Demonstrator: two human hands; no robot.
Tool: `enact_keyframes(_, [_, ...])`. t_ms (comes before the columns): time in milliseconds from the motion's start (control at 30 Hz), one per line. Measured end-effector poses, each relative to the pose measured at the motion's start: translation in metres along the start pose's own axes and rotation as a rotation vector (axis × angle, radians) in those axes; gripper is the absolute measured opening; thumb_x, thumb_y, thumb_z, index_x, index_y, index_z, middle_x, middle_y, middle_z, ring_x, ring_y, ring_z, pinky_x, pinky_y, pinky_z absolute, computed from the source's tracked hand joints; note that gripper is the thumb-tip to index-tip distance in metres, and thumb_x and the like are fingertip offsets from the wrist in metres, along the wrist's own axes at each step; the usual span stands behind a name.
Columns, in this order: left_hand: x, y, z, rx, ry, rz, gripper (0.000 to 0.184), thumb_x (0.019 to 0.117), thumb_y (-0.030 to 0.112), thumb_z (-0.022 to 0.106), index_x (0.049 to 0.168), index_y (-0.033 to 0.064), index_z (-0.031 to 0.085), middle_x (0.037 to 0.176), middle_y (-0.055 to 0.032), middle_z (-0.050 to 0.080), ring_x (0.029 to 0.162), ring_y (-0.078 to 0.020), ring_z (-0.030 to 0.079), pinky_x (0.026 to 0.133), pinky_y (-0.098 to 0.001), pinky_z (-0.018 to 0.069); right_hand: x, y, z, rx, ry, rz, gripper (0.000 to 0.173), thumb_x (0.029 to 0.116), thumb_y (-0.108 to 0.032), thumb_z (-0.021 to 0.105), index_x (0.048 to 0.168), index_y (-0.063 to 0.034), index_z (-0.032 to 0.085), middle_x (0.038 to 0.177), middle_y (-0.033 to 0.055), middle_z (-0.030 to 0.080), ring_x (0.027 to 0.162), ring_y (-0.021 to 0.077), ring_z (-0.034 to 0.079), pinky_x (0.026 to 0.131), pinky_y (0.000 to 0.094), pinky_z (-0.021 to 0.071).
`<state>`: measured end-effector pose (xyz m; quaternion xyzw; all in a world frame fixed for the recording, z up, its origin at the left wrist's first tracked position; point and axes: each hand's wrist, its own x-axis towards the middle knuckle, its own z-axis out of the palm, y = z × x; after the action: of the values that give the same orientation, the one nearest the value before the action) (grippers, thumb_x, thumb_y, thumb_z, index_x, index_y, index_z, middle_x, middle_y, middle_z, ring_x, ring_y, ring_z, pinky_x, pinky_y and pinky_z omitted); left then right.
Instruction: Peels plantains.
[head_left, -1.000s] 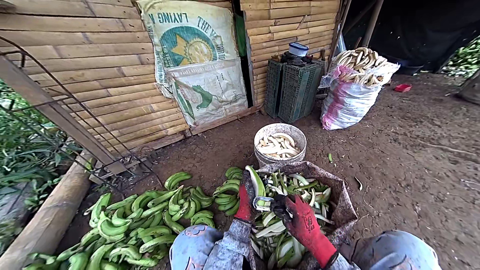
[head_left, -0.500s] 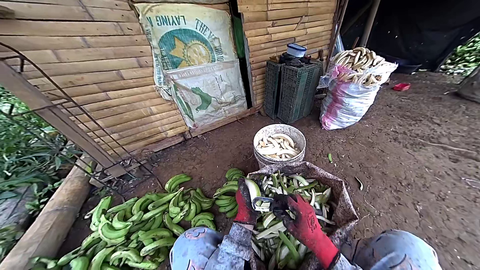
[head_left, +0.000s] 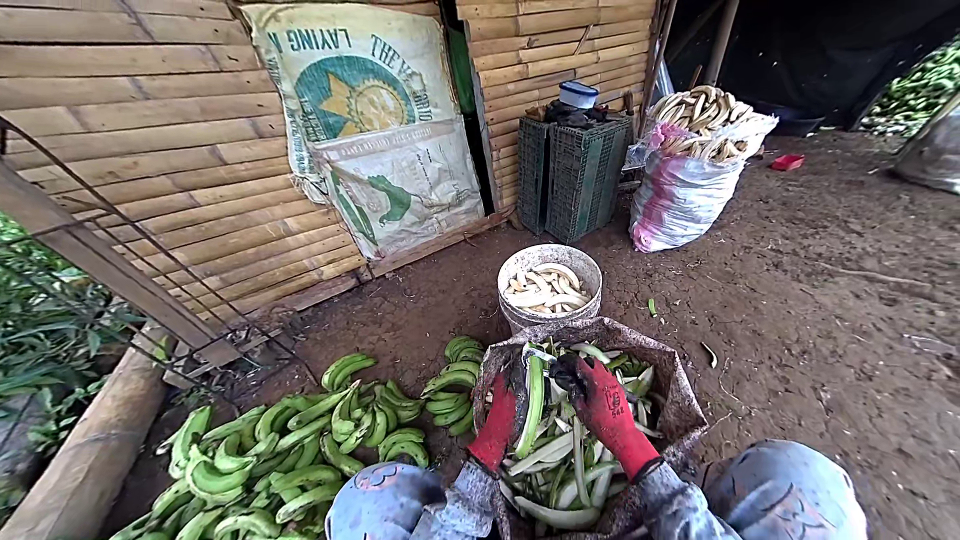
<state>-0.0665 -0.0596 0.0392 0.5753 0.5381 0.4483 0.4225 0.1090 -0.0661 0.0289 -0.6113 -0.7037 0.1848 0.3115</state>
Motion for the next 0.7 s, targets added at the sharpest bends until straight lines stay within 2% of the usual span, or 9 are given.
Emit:
enact_keyframes(67, [-0.012, 0.018, 0.0, 0.263, -0.124, 0.026, 0.046, 0.1102, 0.015, 0.04, 0.147, -0.0116, 0.041, 0.147, -0.0294, 0.049, 0.141, -0.0298, 0.047, 0.12, -0.0379, 0.032, 0.008, 0.007, -0.002, 0.041, -0.034, 0.117, 0.039, 0.0998, -0.017, 0.055, 0.136, -0.0052, 0.063, 0.123, 0.0232, 0.067, 0.114, 0.0386, 0.065, 0.099, 0.0542, 0.0501])
enact_keyframes(133, [-0.015, 0.023, 0.008, 0.307, -0.14, 0.11, 0.046, 0.1077, 0.02, 0.049, 0.144, -0.0081, 0.049, 0.139, -0.0248, 0.059, 0.132, -0.0253, 0.057, 0.116, -0.0368, 0.0391, 0.016, 0.017, -0.007, 0.011, -0.064, 0.226, 0.037, 0.1031, -0.021, 0.052, 0.136, -0.0068, 0.062, 0.125, 0.0202, 0.067, 0.117, 0.0352, 0.066, 0.102, 0.0531, 0.0496])
enact_keyframes(200, [-0.003, 0.012, 0.01, 0.017, -0.044, 0.027, 0.04, 0.1074, 0.021, 0.051, 0.139, -0.0028, 0.054, 0.117, -0.0127, 0.069, 0.1, -0.0124, 0.068, 0.09, -0.0283, 0.0557, 0.015, 0.022, -0.008, 0.06, -0.016, 0.173, 0.037, 0.1006, -0.021, 0.057, 0.133, -0.0041, 0.064, 0.121, 0.0207, 0.068, 0.114, 0.0353, 0.066, 0.101, 0.0527, 0.0499])
enact_keyframes(233, [0.005, 0.007, 0.009, -0.203, 0.038, -0.045, 0.032, 0.1088, 0.019, 0.047, 0.13, -0.0033, 0.058, 0.094, -0.0094, 0.069, 0.074, -0.0123, 0.068, 0.067, -0.0282, 0.0589, 0.01, 0.022, -0.005, 0.118, 0.039, 0.062, 0.037, 0.0971, -0.02, 0.061, 0.129, -0.0025, 0.067, 0.117, 0.0205, 0.07, 0.11, 0.0344, 0.068, 0.099, 0.0518, 0.0515])
enact_keyframes(267, [0.012, 0.0, 0.006, -0.409, 0.085, -0.103, 0.031, 0.1106, 0.019, 0.04, 0.122, -0.003, 0.059, 0.083, -0.0083, 0.067, 0.064, -0.0137, 0.064, 0.057, -0.0297, 0.0569, 0.002, 0.022, -0.002, 0.172, 0.077, -0.08, 0.036, 0.0934, -0.02, 0.065, 0.125, -0.0037, 0.07, 0.114, 0.0185, 0.071, 0.107, 0.0323, 0.069, 0.096, 0.0503, 0.0539])
enact_keyframes(367, [0.02, 0.001, -0.007, -0.854, 0.051, -0.212, 0.046, 0.1126, 0.03, 0.021, 0.111, 0.0034, 0.059, 0.07, -0.0016, 0.062, 0.053, -0.0072, 0.059, 0.048, -0.0211, 0.0529, -0.012, 0.018, 0.001, 0.178, 0.068, -0.509, 0.032, 0.0892, -0.031, 0.073, 0.115, -0.0122, 0.076, 0.107, 0.0128, 0.074, 0.101, 0.0287, 0.071, 0.087, 0.0475, 0.0578])
enact_keyframes(433, [0.02, 0.0, -0.008, -0.952, -0.002, -0.254, 0.05, 0.1121, 0.035, 0.019, 0.109, 0.005, 0.058, 0.065, -0.0006, 0.059, 0.048, -0.0069, 0.057, 0.045, -0.0201, 0.0513, -0.012, 0.018, 0.0, 0.083, 0.064, -0.629, 0.03, 0.089, -0.033, 0.073, 0.114, -0.0161, 0.076, 0.106, 0.011, 0.074, 0.101, 0.0295, 0.071, 0.087, 0.0473, 0.0578])
enact_keyframes(567, [0.018, 0.001, -0.005, -0.783, 0.047, -0.185, 0.042, 0.1128, 0.028, 0.025, 0.115, 0.0028, 0.058, 0.07, -0.0019, 0.06, 0.054, -0.0081, 0.057, 0.049, -0.0218, 0.0519, -0.009, 0.017, 0.001, -0.048, 0.107, -0.65, 0.033, 0.0861, -0.03, 0.07, 0.115, -0.0175, 0.077, 0.107, 0.0123, 0.075, 0.103, 0.0347, 0.071, 0.088, 0.0523, 0.0569])
enact_keyframes(700, [0.018, 0.003, -0.011, -1.0, -0.008, -0.288, 0.052, 0.1121, 0.037, 0.018, 0.114, 0.004, 0.058, 0.065, -0.0013, 0.058, 0.048, -0.0076, 0.057, 0.044, -0.0205, 0.0505, -0.009, 0.009, -0.005, 0.019, 0.05, -0.637, 0.034, 0.0845, -0.027, 0.073, 0.116, -0.0169, 0.077, 0.107, 0.013, 0.074, 0.104, 0.0348, 0.07, 0.092, 0.0542, 0.0542])
